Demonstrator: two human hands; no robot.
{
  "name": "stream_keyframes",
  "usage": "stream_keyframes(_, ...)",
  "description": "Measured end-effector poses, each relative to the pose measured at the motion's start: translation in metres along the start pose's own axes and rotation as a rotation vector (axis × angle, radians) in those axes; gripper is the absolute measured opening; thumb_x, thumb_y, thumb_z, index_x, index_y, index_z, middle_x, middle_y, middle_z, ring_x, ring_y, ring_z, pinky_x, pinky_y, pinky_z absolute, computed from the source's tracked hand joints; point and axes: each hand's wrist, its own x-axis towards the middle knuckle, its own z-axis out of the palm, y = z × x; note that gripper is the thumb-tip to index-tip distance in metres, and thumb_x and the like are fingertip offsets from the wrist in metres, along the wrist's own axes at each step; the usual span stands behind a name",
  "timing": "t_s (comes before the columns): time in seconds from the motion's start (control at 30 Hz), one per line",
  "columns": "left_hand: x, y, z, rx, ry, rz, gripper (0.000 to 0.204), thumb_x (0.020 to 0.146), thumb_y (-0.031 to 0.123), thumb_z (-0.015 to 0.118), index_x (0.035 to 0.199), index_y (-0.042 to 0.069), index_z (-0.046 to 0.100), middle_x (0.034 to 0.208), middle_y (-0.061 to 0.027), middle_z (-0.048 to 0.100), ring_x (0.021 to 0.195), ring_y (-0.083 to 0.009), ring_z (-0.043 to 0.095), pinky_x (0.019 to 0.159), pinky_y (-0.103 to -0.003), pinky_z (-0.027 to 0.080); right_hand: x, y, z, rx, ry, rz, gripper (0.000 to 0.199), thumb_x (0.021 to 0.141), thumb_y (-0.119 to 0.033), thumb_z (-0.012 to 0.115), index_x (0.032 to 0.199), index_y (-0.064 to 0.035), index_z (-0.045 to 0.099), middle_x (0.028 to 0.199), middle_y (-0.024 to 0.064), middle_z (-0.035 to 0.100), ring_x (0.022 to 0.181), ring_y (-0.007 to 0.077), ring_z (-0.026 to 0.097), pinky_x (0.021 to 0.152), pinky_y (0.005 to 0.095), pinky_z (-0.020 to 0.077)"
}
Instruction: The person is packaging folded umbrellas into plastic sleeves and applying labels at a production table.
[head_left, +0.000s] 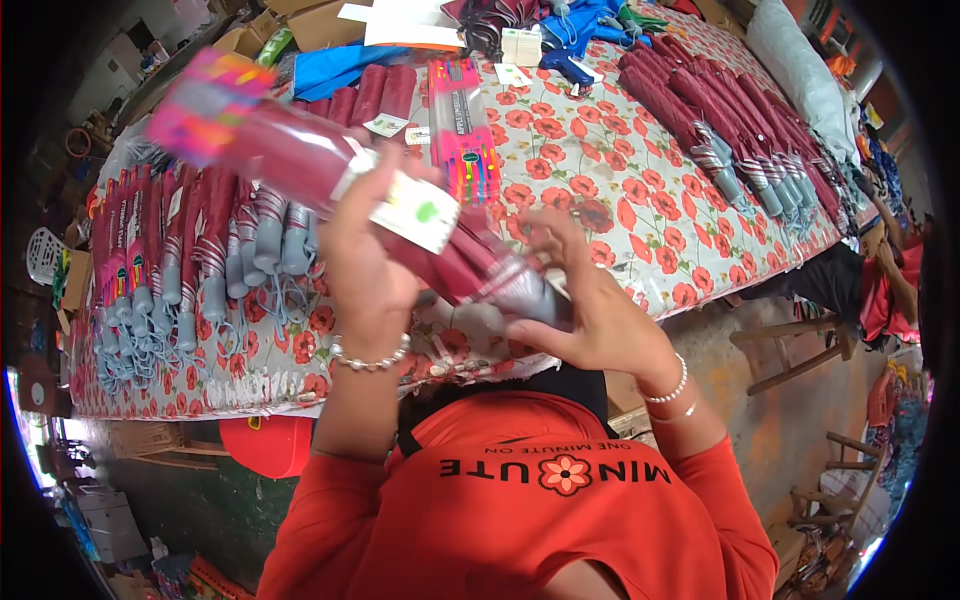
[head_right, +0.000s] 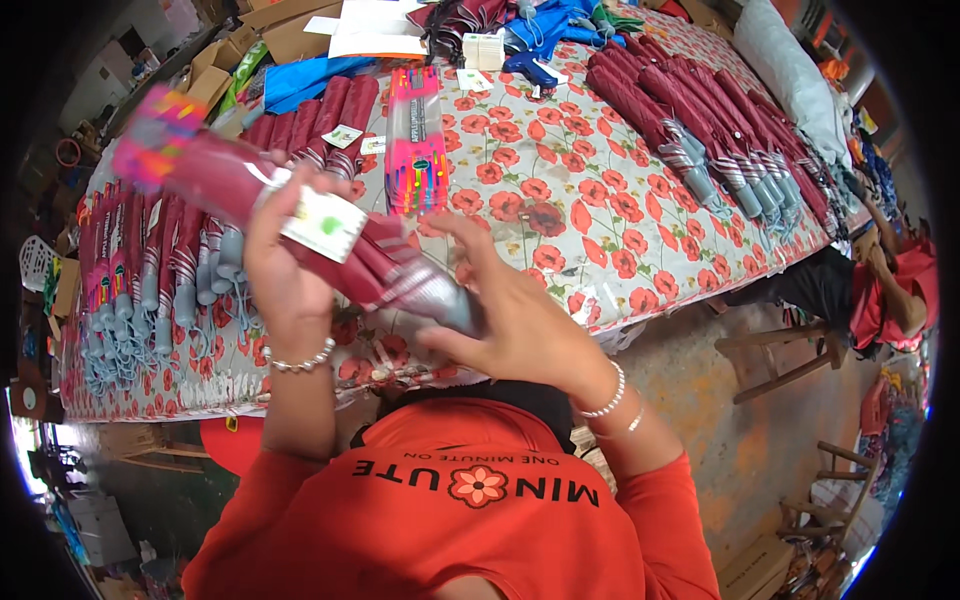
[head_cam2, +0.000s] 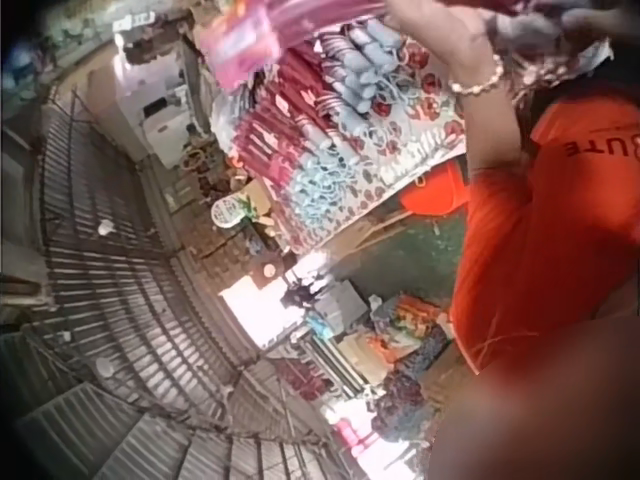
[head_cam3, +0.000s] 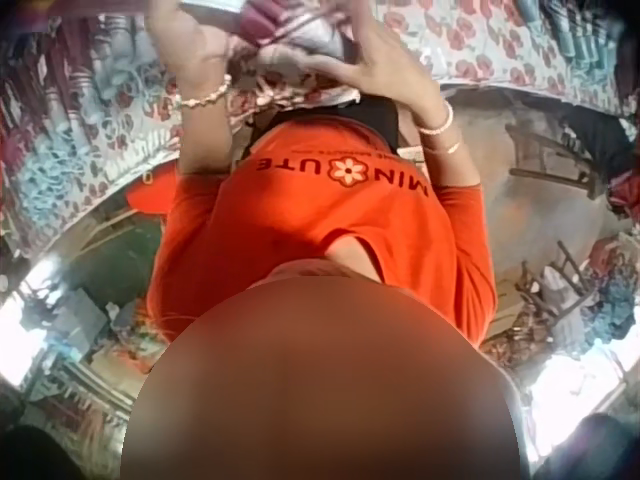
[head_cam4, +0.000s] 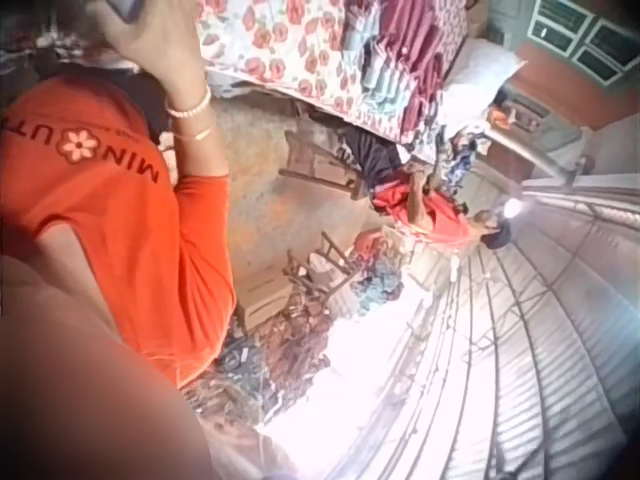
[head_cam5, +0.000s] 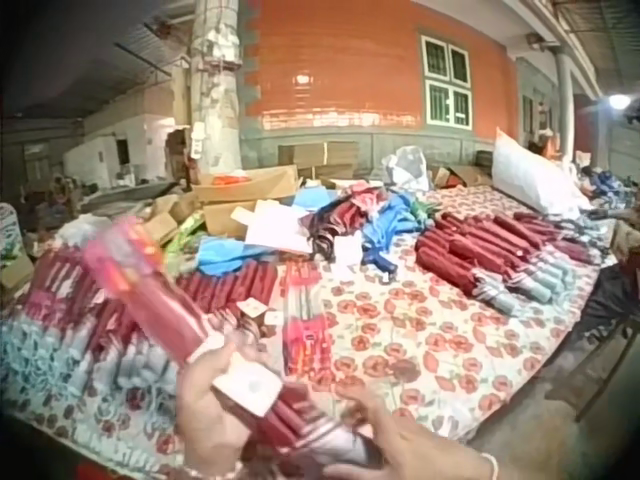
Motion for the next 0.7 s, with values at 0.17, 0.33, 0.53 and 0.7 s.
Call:
stream_keyframes(0.17,0.002,0.006,0.028,-0.005,-0.018,0.163,0.041,0.082,0.003,0.059,0.121,0.001,0.047,0.084,-0.0110,0.064,0.072,-0.0215,0.064,0.060,-0.026,0.052,-0.016,0.011,-0.007,0.199,-0.158,0.254,0.042,0.076,-0.017,0.070,0.110,-0.0009,0.052,0.080,0.0061,0.059,0.070,0.0168,0.057,0.063,0.0271,0.0450)
stream_keyframes(0.33,-0.034,-0.033,0.020,0.246,-0.324,-0.115,0.053,0.080,0.005,0.060,0.130,0.007,0.042,0.100,-0.0133,0.061,0.087,-0.0257,0.065,0.079,-0.035,0.053,-0.010,-0.001,0.002,0.713,-0.153,0.365,0.034,0.075,-0.013,0.068,0.105,-0.0010,0.055,0.077,0.0022,0.056,0.066,0.0098,0.050,0.060,0.0230,0.0414)
stream_keyframes(0.53,-0.007,-0.027,-0.005,-0.145,-0.481,-0.199,0.069,0.083,0.025,0.064,0.142,0.008,0.033,0.132,-0.0167,0.050,0.119,-0.0308,0.052,0.096,-0.045,0.047,-0.008,0.000,-0.003,0.629,-0.176,0.353,0.035,0.074,-0.012,0.067,0.106,-0.0010,0.056,0.079,0.0038,0.057,0.065,0.0115,0.050,0.060,0.0231,0.0399)
stream_keyframes(0.7,0.044,0.015,-0.017,-0.131,-0.306,0.148,0.039,0.092,0.032,0.056,0.124,0.010,0.050,0.101,-0.0108,0.064,0.090,-0.0231,0.064,0.082,-0.042,0.053,-0.017,0.013,0.001,0.020,0.051,0.060,0.045,0.074,-0.013,0.066,0.116,-0.0019,0.053,0.087,0.0097,0.058,0.071,0.0186,0.052,0.064,0.0260,0.0403)
